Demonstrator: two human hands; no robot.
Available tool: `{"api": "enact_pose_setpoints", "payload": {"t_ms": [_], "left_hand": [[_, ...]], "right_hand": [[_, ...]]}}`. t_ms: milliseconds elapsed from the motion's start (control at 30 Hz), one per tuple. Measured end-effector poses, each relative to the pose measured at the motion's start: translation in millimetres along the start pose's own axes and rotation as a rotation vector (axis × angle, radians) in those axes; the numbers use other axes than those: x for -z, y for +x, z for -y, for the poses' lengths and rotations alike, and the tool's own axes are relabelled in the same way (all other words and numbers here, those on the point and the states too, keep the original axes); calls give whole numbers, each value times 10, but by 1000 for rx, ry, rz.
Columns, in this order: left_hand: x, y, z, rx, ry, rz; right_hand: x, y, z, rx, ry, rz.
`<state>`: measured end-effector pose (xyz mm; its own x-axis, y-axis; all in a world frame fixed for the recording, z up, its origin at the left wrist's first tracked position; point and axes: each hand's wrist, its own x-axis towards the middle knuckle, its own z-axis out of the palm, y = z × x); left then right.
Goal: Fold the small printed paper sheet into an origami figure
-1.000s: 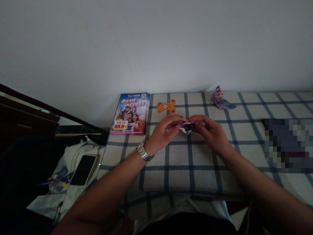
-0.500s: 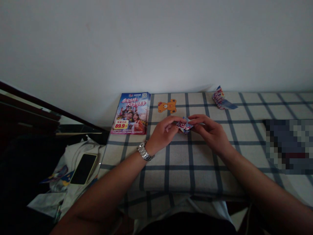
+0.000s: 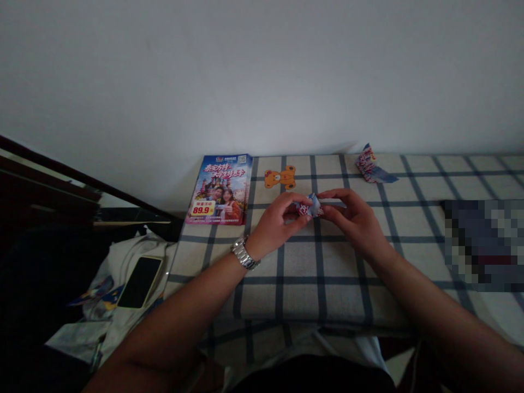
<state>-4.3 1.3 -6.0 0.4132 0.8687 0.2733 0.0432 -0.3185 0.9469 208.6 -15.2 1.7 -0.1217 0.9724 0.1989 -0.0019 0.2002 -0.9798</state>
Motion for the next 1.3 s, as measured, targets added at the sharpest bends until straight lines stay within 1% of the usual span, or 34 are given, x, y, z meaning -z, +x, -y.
{"api": "enact_pose_setpoints", "payload": {"t_ms": [100,200,267,367,433,500,633,767,967,1167,1233,1300], "left_hand": [[11,1,-16,-50,72,8],[16,-3,-34,-99,136,41],[13,-7,-38,-122,166,72],[1,-12,-25,-106,98,85],[-8,-11,-7,-74,13,57],[-11,-7,8,-26,-27,23],[-4,7,-3,65,-34,-26],[2,13,-51,104,-38,-79],[5,14,-62,95,5,-83],[32,4,-49,26,200,-37],[28,-2,-63,20,228,-41],[13,-7,-82,31,186,-51]], "right_hand": [[10,8,-6,-98,20,-19],[27,14,3,-187,-22,19],[36,14,13,-209,-70,38],[41,10,19,-201,-103,36],[38,7,15,-186,-91,16],[31,5,7,-180,-65,-7],[11,2,-2,-191,13,-37],[3,-2,-2,-208,38,-44],[13,-4,15,-244,57,-18],[-9,-19,59,-257,-3,101],[-18,-21,67,-253,-19,104],[-21,-19,70,-236,-49,82]]}}
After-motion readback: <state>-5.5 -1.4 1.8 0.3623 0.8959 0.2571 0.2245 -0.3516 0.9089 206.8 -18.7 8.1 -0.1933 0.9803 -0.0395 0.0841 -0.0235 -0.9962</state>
